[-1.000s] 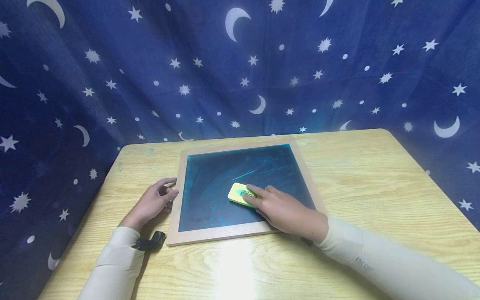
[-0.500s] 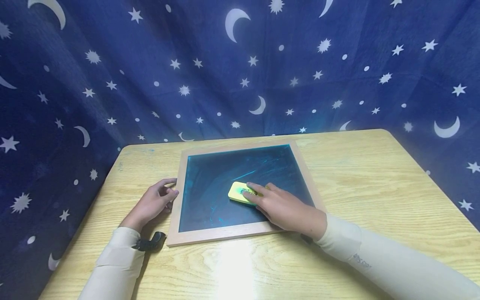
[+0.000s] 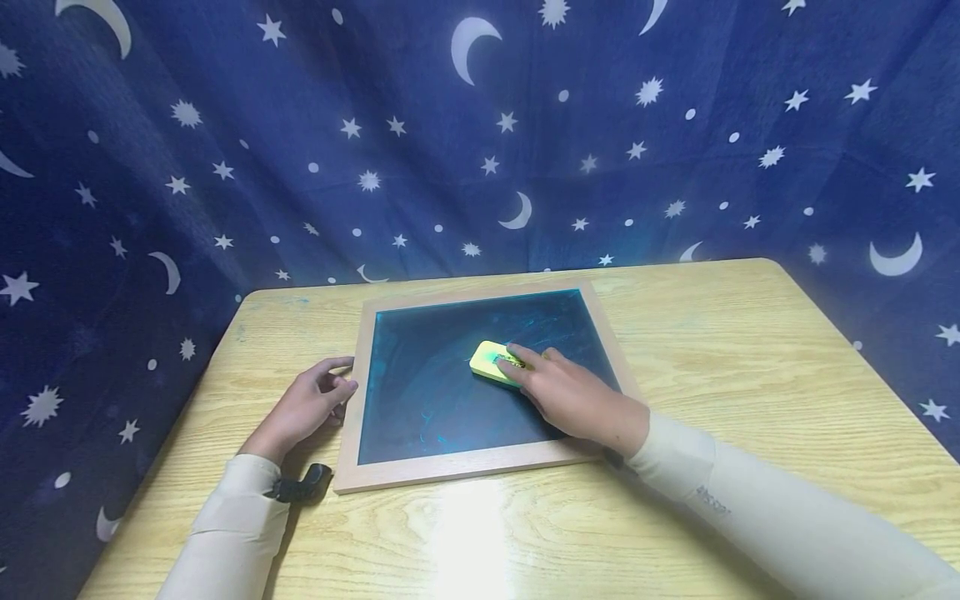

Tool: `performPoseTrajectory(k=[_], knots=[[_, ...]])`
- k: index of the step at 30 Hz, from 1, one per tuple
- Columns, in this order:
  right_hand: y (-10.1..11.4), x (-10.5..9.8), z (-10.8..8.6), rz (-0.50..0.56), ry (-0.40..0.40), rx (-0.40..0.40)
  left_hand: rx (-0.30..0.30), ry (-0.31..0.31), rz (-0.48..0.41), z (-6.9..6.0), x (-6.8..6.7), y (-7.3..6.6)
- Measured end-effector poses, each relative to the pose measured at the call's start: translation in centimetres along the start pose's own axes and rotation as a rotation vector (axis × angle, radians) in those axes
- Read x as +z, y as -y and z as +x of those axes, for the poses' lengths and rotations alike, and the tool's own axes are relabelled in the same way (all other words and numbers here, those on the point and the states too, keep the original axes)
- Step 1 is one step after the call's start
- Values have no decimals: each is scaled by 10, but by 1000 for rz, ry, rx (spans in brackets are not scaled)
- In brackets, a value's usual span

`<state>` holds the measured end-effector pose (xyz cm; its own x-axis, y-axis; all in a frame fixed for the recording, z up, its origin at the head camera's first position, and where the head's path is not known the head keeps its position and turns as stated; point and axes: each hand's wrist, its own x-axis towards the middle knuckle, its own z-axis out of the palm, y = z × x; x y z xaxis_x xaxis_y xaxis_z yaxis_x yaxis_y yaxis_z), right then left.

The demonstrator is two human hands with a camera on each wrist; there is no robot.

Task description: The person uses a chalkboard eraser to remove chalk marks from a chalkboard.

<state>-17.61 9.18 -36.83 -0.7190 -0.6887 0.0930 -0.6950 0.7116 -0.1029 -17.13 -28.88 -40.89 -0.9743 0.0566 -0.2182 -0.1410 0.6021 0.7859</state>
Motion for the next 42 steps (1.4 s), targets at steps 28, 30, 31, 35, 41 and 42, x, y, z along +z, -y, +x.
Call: performPoseTrajectory(k=[28, 30, 31, 35, 41, 42], knots=[[-39, -6, -7, -153, -76, 176, 14, -4, 14, 2, 0, 2], [-39, -7, -7, -149, -70, 183, 15, -6, 17, 2, 0, 2], [-39, -7, -7, -147, -70, 183, 16, -6, 17, 2, -1, 2], [-38, -8, -8, -137, -73, 178, 17, 0, 16, 2, -1, 2], [-37, -9, -7, -125, -72, 167, 12, 2, 7, 3, -1, 2], [-37, -9, -7, -124, -68, 169, 12, 1, 3, 3, -1, 2]])
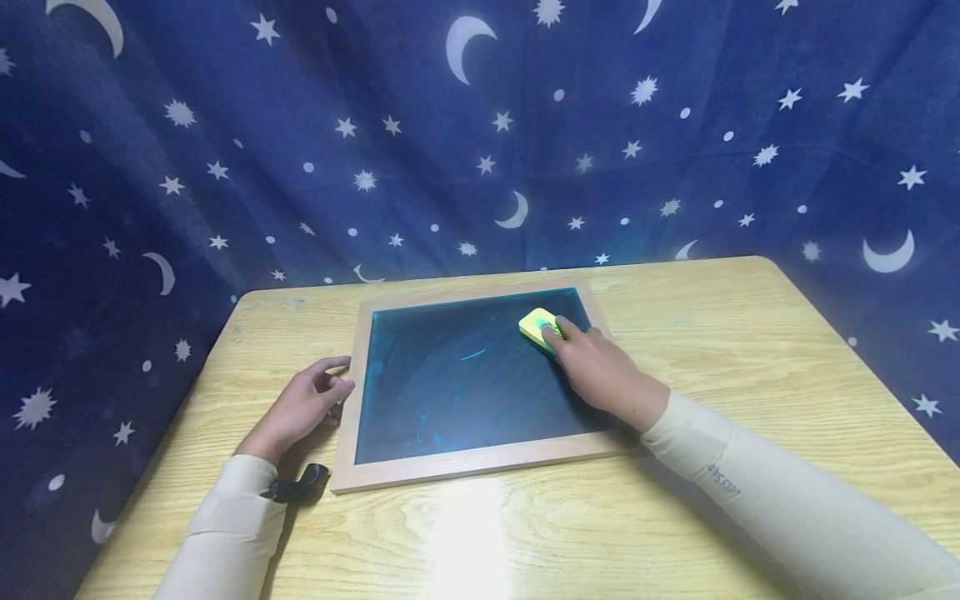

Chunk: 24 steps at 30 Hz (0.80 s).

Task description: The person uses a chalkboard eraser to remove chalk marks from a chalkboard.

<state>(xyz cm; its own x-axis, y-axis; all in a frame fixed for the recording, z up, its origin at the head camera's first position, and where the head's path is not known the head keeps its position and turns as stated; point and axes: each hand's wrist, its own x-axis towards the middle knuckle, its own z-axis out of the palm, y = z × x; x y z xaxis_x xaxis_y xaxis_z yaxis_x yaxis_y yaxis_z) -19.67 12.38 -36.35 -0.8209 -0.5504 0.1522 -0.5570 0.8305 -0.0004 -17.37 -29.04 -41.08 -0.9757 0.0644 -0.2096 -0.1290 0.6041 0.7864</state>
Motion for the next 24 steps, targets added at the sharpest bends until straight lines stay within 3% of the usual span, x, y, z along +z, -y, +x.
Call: performPoseTrajectory(k=[10, 24], knots=[[8, 4, 7, -2, 42, 3, 8, -5, 7, 0, 0, 1], [37, 3, 16, -6, 100, -13, -8, -1, 0, 0, 0, 1]])
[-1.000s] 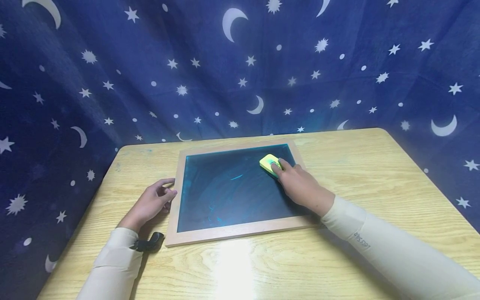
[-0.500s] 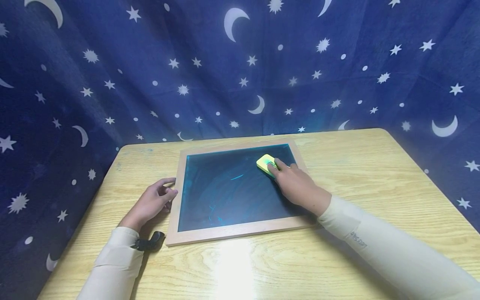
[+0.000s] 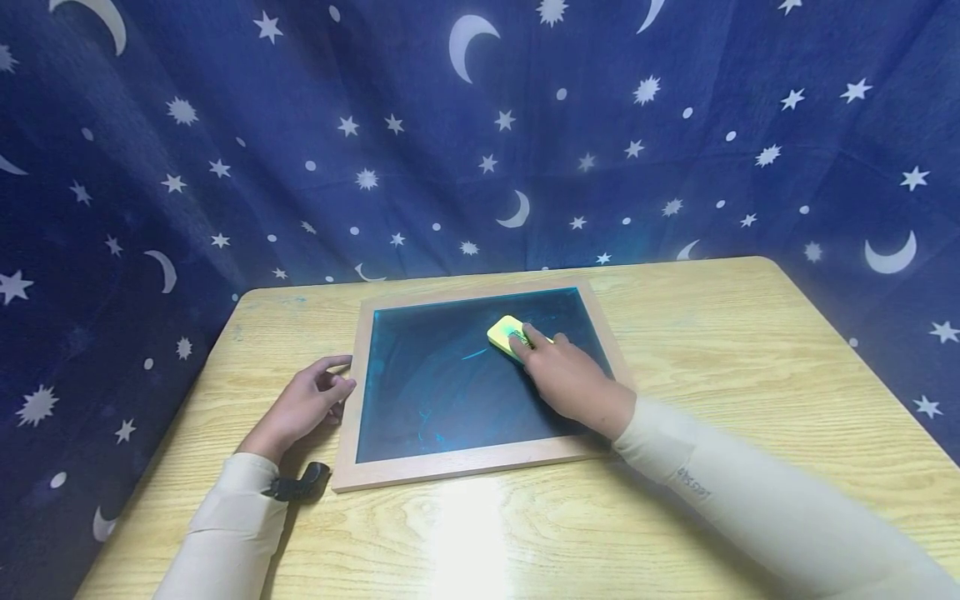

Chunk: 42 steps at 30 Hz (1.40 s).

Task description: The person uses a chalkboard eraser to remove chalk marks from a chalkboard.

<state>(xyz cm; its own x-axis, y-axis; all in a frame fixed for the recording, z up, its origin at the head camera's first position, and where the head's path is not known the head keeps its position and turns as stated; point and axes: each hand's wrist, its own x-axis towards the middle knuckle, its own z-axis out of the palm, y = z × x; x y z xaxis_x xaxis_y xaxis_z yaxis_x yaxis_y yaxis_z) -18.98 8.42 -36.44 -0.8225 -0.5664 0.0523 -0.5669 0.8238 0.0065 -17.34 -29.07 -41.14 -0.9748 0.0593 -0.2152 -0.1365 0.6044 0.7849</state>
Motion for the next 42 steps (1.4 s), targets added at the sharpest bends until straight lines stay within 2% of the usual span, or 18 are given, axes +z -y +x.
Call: performPoseTrajectory(k=[12, 22, 29, 42], knots=[[24, 0, 2, 2, 22, -76, 10, -5, 10, 1, 0, 0], [44, -1, -4, 1, 36, -108, 8, -8, 3, 1, 0, -1], [59, 1, -14, -42, -10, -184, 4, -9, 7, 1, 1, -1], [56, 0, -12, -66, -22, -204, 4, -5, 8, 0, 0, -3]])
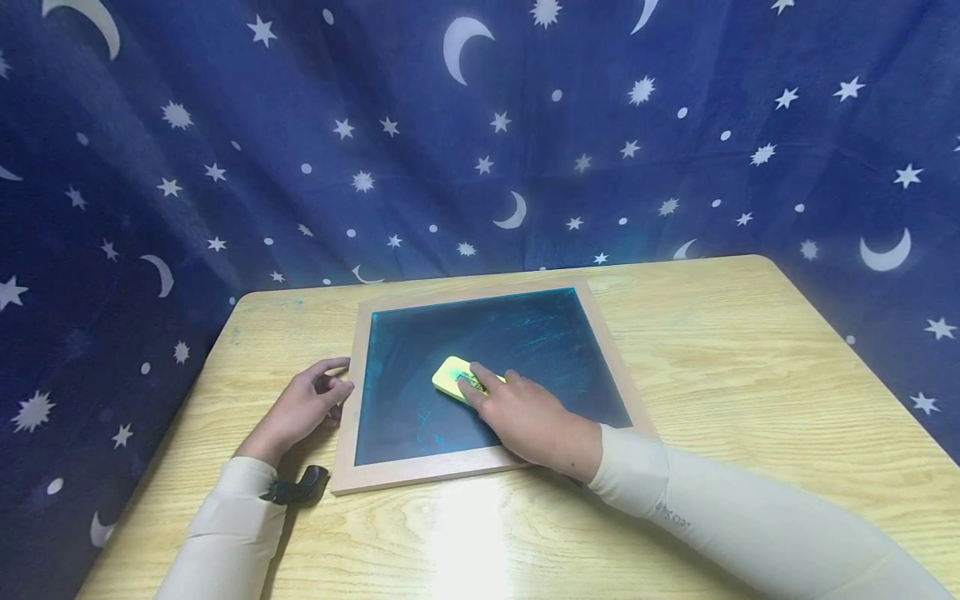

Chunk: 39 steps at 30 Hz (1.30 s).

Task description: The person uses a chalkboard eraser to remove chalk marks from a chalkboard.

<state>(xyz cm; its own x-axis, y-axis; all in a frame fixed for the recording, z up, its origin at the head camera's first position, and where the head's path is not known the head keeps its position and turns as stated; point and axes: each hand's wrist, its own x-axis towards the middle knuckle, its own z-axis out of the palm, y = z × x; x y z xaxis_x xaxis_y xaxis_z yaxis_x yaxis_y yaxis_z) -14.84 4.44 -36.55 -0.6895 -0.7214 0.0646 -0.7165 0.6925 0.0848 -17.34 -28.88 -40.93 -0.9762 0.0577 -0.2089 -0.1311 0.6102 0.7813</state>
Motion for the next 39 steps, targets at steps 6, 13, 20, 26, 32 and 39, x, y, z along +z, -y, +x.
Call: performPoseTrajectory(k=[6, 13, 20, 26, 32, 39], knots=[[-10, 1, -1, 13, -2, 41, -1, 7, -11, 1, 1, 0], [-27, 2, -3, 31, 40, 117, -5, 3, -2, 1, 3, -1], [-45, 4, -10, 21, 61, 174, -22, 5, -8, 0, 3, 1], [-60, 7, -19, 38, 44, 227, -33, 3, -9, 0, 4, 2], [-73, 10, -30, 29, -15, 235, -14, 5, 1, 0, 2, 2], [-79, 9, -35, 42, -76, 225, -18, 1, -4, 0, 1, 1]])
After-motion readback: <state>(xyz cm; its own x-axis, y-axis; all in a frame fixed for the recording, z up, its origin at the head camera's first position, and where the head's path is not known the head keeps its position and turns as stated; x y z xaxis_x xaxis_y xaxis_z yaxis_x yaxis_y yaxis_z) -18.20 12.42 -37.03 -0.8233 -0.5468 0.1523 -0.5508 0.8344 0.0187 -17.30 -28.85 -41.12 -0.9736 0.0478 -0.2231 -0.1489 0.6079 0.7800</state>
